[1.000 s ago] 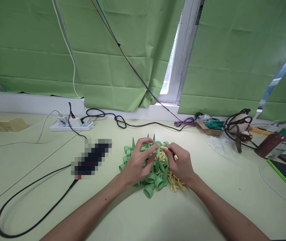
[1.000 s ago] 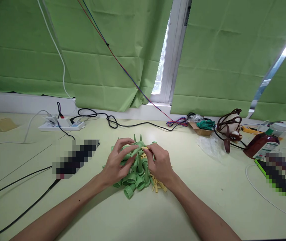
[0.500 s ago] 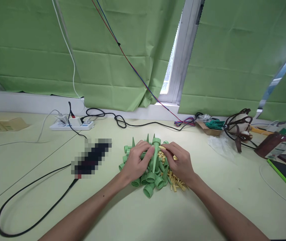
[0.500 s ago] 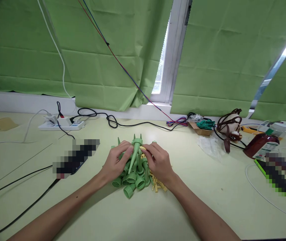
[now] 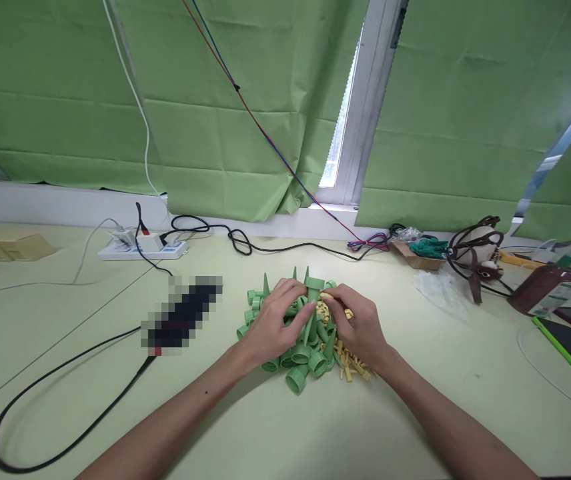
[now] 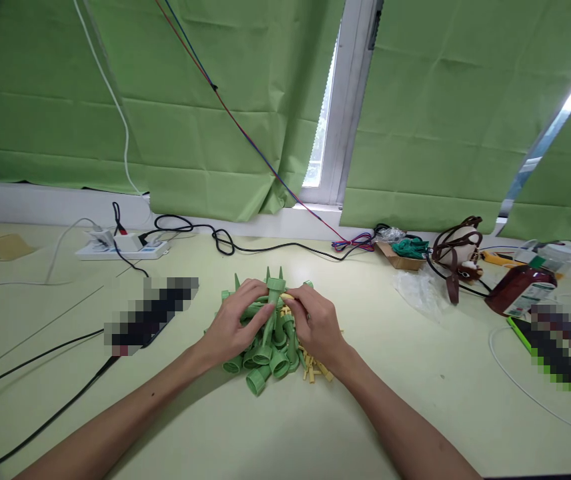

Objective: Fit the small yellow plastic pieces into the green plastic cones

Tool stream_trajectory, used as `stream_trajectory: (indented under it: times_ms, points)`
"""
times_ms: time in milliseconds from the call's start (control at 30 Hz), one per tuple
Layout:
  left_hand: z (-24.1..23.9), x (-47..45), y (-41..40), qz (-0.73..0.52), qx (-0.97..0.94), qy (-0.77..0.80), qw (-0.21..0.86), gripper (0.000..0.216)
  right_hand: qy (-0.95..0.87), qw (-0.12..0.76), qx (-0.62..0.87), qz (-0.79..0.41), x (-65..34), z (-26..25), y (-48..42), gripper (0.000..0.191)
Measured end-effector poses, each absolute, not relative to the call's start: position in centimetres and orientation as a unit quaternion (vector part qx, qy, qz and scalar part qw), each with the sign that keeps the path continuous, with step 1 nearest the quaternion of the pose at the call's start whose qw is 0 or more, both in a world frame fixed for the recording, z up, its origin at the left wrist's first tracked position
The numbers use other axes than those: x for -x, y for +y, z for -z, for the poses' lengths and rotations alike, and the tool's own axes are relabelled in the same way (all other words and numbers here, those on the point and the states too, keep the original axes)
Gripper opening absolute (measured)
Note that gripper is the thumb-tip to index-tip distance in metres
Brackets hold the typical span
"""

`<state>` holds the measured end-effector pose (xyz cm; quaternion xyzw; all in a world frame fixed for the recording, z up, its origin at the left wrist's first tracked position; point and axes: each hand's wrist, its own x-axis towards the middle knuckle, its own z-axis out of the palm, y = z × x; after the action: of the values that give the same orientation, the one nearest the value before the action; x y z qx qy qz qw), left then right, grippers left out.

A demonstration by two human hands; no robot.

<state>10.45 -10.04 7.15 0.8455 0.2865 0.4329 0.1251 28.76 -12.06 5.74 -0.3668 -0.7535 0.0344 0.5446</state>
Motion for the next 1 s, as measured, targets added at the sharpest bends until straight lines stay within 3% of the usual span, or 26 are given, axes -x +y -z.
stream_trajectory:
  times_ms: [533, 1000]
  points:
    - [-6.5, -10.1, -9.3, -0.451, -0.857, 0.250, 0.003, 0.017, -0.762, 0.528, 0.373, -0.052, -28.9, -5.9, -12.2, 0.023]
    - [-6.1, -10.4, -9.2, -0.475, -0.841, 0.260, 0.008, 0.016, -0.787, 0.502, 0.353, -0.058, -29.0, -6.0, -12.0, 0.017]
